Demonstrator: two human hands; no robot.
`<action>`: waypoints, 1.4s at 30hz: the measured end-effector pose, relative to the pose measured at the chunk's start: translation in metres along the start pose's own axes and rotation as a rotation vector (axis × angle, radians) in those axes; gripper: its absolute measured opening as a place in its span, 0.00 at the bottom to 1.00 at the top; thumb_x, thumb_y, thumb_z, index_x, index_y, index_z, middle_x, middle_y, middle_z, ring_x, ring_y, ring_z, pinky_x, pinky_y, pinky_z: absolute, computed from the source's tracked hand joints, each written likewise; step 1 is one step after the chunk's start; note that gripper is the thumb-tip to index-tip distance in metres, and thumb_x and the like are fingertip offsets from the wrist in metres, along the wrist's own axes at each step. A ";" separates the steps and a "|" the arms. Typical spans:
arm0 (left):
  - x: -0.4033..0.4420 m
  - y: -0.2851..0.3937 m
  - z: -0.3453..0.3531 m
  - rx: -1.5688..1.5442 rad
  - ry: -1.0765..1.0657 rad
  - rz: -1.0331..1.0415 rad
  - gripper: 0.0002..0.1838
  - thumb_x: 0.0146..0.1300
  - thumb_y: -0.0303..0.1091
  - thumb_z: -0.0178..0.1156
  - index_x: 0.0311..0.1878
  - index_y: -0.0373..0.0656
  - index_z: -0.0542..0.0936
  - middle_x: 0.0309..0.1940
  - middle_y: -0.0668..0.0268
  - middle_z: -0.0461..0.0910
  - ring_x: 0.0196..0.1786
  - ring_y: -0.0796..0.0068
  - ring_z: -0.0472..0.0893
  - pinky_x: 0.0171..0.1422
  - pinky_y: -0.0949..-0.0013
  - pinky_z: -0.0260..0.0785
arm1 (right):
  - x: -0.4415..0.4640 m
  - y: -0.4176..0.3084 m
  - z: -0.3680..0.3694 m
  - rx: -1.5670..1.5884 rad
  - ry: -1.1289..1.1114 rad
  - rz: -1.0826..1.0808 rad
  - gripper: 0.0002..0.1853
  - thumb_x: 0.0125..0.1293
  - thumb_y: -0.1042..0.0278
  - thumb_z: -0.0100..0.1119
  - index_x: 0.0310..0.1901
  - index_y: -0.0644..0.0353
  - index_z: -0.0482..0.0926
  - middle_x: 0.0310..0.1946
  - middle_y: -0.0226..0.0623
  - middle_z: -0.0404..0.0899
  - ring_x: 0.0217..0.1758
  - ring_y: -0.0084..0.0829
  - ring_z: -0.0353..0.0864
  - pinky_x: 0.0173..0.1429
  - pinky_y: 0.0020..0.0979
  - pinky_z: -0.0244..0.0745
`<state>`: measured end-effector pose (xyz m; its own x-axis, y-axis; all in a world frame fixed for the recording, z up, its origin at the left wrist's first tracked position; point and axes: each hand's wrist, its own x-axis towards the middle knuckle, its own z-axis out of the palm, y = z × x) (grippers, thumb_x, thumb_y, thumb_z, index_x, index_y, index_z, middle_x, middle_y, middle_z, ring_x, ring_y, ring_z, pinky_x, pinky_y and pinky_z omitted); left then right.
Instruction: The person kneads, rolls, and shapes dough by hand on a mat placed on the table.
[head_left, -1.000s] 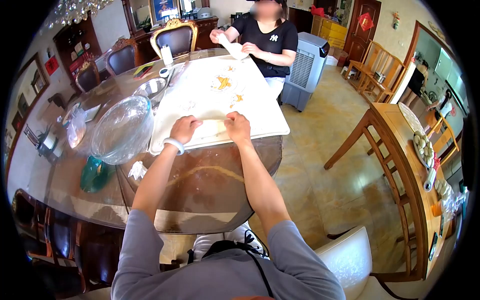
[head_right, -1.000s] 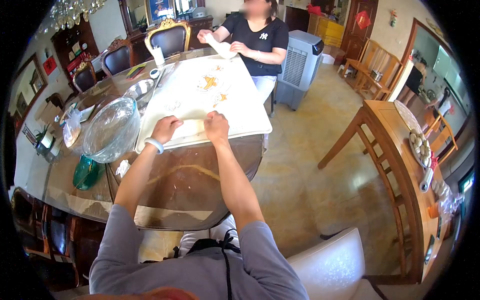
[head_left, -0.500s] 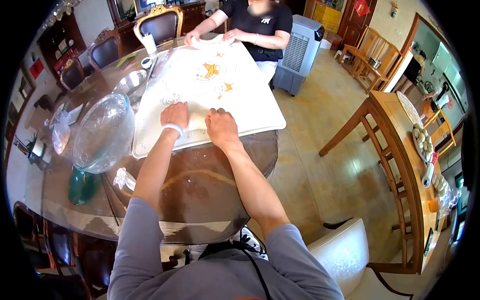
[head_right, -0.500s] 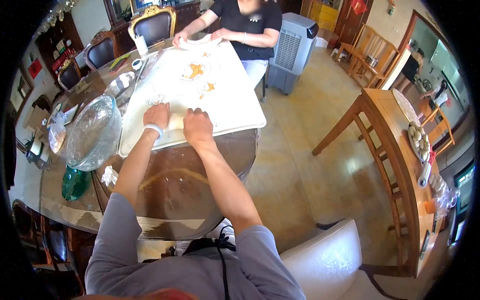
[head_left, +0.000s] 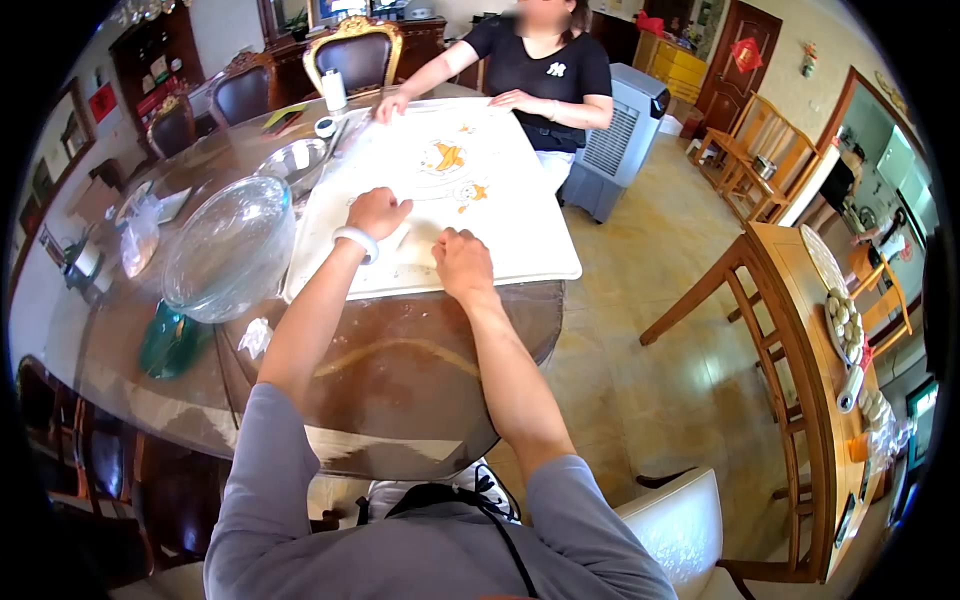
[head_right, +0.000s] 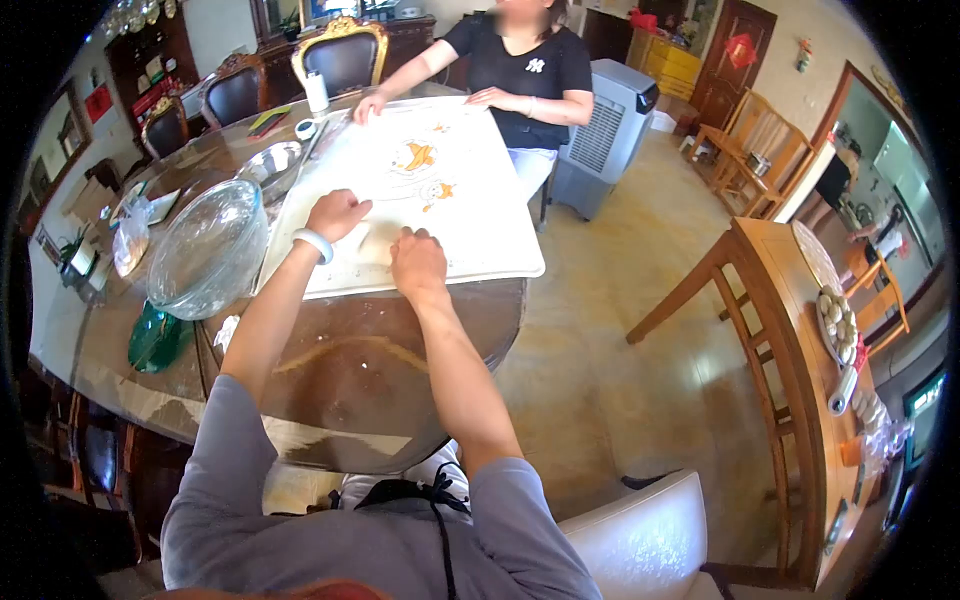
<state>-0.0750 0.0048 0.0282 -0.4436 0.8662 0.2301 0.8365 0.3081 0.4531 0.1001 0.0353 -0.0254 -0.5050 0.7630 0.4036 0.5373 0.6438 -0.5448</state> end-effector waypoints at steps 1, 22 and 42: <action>-0.004 0.001 -0.003 -0.134 -0.004 0.006 0.23 0.57 0.51 0.60 0.35 0.35 0.80 0.27 0.55 0.82 0.31 0.65 0.81 0.39 0.66 0.72 | 0.000 0.001 0.001 -0.006 0.002 0.004 0.10 0.60 0.64 0.58 0.38 0.61 0.77 0.36 0.48 0.78 0.41 0.48 0.79 0.47 0.43 0.74; 0.004 0.035 0.050 0.277 0.002 -0.031 0.28 0.72 0.45 0.36 0.33 0.36 0.83 0.34 0.47 0.82 0.41 0.50 0.81 0.49 0.55 0.72 | -0.007 -0.009 -0.010 -0.041 -0.039 -0.001 0.11 0.61 0.64 0.58 0.39 0.64 0.77 0.36 0.50 0.78 0.40 0.49 0.79 0.45 0.43 0.75; -0.027 0.047 0.042 0.034 0.260 0.060 0.26 0.69 0.51 0.41 0.35 0.38 0.79 0.31 0.47 0.80 0.37 0.47 0.79 0.44 0.51 0.70 | -0.005 -0.003 -0.012 0.027 -0.086 0.094 0.14 0.54 0.61 0.64 0.36 0.63 0.77 0.36 0.48 0.80 0.42 0.49 0.80 0.47 0.43 0.74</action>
<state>-0.0098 0.0126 0.0072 -0.4571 0.7546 0.4708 0.8720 0.2760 0.4042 0.1088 0.0303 -0.0165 -0.5097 0.8114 0.2863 0.5673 0.5671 -0.5971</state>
